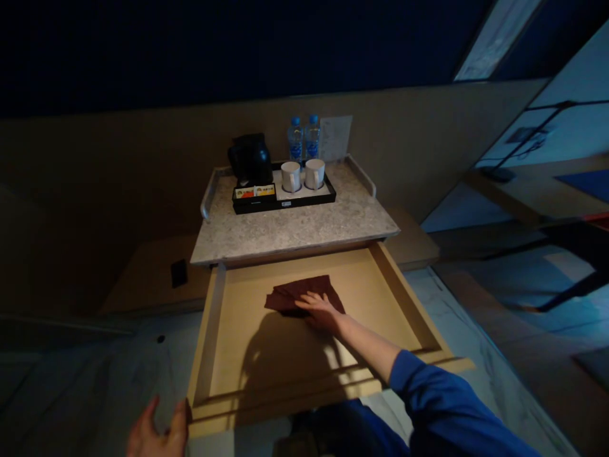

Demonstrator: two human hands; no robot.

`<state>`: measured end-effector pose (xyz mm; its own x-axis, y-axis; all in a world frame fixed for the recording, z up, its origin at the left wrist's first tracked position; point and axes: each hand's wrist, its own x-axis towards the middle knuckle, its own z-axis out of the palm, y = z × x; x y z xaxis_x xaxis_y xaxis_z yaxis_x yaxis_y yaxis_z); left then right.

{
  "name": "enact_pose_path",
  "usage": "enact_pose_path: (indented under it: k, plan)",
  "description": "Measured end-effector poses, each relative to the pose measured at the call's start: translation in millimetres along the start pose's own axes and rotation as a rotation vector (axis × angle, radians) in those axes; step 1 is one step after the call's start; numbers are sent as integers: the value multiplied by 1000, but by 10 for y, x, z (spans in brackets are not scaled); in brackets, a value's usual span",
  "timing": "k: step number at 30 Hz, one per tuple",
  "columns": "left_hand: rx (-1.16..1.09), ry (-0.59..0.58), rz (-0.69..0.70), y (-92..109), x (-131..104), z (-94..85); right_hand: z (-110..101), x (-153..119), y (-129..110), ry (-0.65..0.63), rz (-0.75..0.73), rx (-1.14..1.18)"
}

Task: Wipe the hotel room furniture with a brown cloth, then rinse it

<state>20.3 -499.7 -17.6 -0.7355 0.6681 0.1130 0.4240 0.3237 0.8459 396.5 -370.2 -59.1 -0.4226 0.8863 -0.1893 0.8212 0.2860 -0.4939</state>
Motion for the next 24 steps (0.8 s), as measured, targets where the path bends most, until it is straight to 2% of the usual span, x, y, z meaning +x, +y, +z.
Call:
enact_pose_path:
  k: [2, 4, 6, 8, 10, 11, 14, 16, 18, 21, 22, 24]
  plan:
    - [113, -79, 390, 253, 63, 107, -102, -250, 31, 65, -12, 65]
    - [99, -318, 659, 572, 8, 449, -198, -582, 113, 173, 42, 117]
    - [131, -612, 857, 877, -182, 991, -252, -985, 207, 235, 121, 136]
    - [291, -895, 1032, 1105, -448, 1602, -257, -1432, 290, 257, 242, 92]
    - [550, -1114, 1094, 1239, -695, 2136, -221, -1871, 360, 281, 384, 0]
    - [650, -1174, 1098, 1277, -785, 2348, -189, -2068, 390, 301, 451, -42]
    - [773, -1199, 1094, 1350, -895, 2786, -49, -2490, 473, 349, 511, -89]
    - [815, -1144, 1091, 1433, -911, 3005, 54, -2611, 527, 409, 468, -79]
    - [867, -1047, 1004, 1565, -1003, 3233, 134, -2637, 586, 501, 419, -68]
    - [916, -919, 853, 1738, -1410, 3536, 197, -2626, 677, 573, 378, -13]
    - [916, -914, 866, 1757, -1603, 3593, 212, -2630, 704, 568, 375, 17]
    - [897, -977, 993, 1725, -2008, 3613, 247, -2658, 744, 544, 374, 75]
